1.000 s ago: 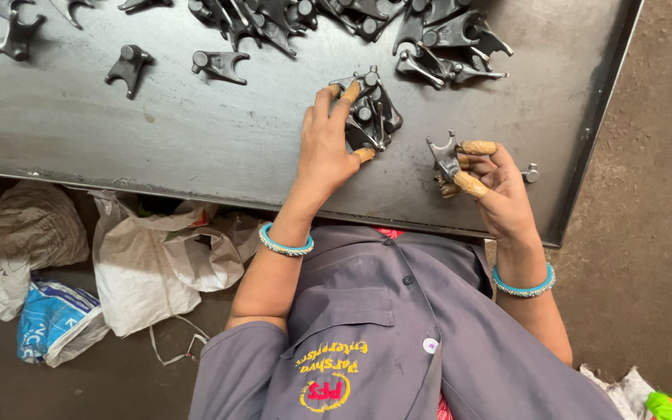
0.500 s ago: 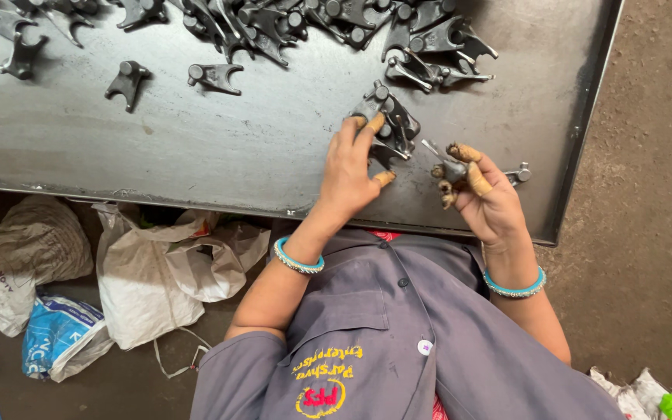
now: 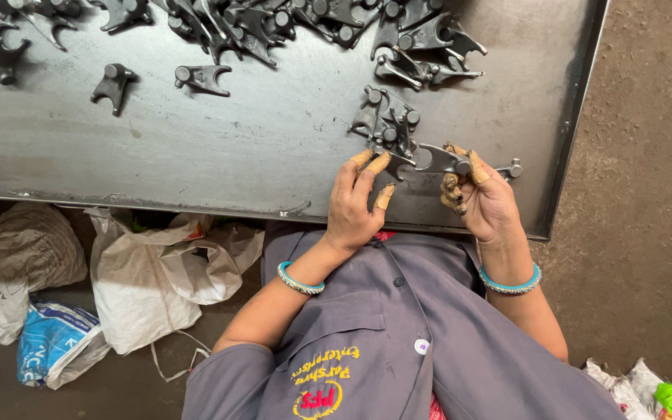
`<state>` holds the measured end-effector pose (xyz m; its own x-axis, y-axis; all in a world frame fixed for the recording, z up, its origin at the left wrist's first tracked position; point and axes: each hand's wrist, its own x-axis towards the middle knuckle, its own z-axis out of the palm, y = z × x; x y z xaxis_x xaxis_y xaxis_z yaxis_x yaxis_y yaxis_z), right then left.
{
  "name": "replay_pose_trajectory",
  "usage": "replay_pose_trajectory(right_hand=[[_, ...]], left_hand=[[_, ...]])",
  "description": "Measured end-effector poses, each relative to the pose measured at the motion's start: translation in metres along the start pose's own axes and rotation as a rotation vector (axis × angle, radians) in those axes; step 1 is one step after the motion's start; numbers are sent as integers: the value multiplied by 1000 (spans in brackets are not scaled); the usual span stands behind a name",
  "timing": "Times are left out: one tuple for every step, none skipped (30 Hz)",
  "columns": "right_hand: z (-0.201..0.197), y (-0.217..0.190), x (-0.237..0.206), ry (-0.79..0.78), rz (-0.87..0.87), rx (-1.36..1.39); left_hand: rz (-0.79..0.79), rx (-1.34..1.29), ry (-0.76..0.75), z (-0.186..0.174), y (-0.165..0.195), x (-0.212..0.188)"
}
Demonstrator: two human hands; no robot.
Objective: The person picks up dark metal castings one at a time from a metal table, turns each casting over in their hands, and places it back on the table in a separate pile, working through the pile across the episode.
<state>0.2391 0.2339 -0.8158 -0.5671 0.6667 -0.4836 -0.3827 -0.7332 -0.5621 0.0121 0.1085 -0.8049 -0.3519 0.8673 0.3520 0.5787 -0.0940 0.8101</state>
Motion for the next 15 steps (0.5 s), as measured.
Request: replay_pose_trajectory(right_hand=[[2,0,0,3,2,-2],[5,0,-1,8,-4,-20],[7,0,-1,14,-11,-38],[8,0,-1,19,-19,-56],[10,0,-1,20,-23,-66],[11,1,0,21,-27,-76],[12,1,0,22,-32,-85],[13,2,1,22,-31,-88],[13,2,1,22,-28,-90],[14,3,2,23,-27,-92],[14,3,2,21,-24,-91],[15,4,2,19,-21,-90],[15,4,2,18,-19,-90],[17,5,2,17,-16,-87],[18,5,2,17,-15,-84]], left_hand=[[-14,-4,0,2,-2,-1],[-28,-8,-1,3,-4,-2],[-42,-12,-3,5,-5,-3],[-31,-7,10,6,-7,-3],[-20,-2,23,7,-8,-4],[-9,3,35,7,-8,-4],[-32,-19,24,7,-9,-3],[-55,-40,13,7,-9,-3],[-79,-61,1,6,-8,-2],[-50,-63,19,4,-7,-1],[-20,-66,36,3,-6,0],[10,-69,53,1,-5,2],[-19,-77,41,-1,-4,3],[-48,-85,27,-3,-2,5],[-76,-93,13,-5,-1,6]])
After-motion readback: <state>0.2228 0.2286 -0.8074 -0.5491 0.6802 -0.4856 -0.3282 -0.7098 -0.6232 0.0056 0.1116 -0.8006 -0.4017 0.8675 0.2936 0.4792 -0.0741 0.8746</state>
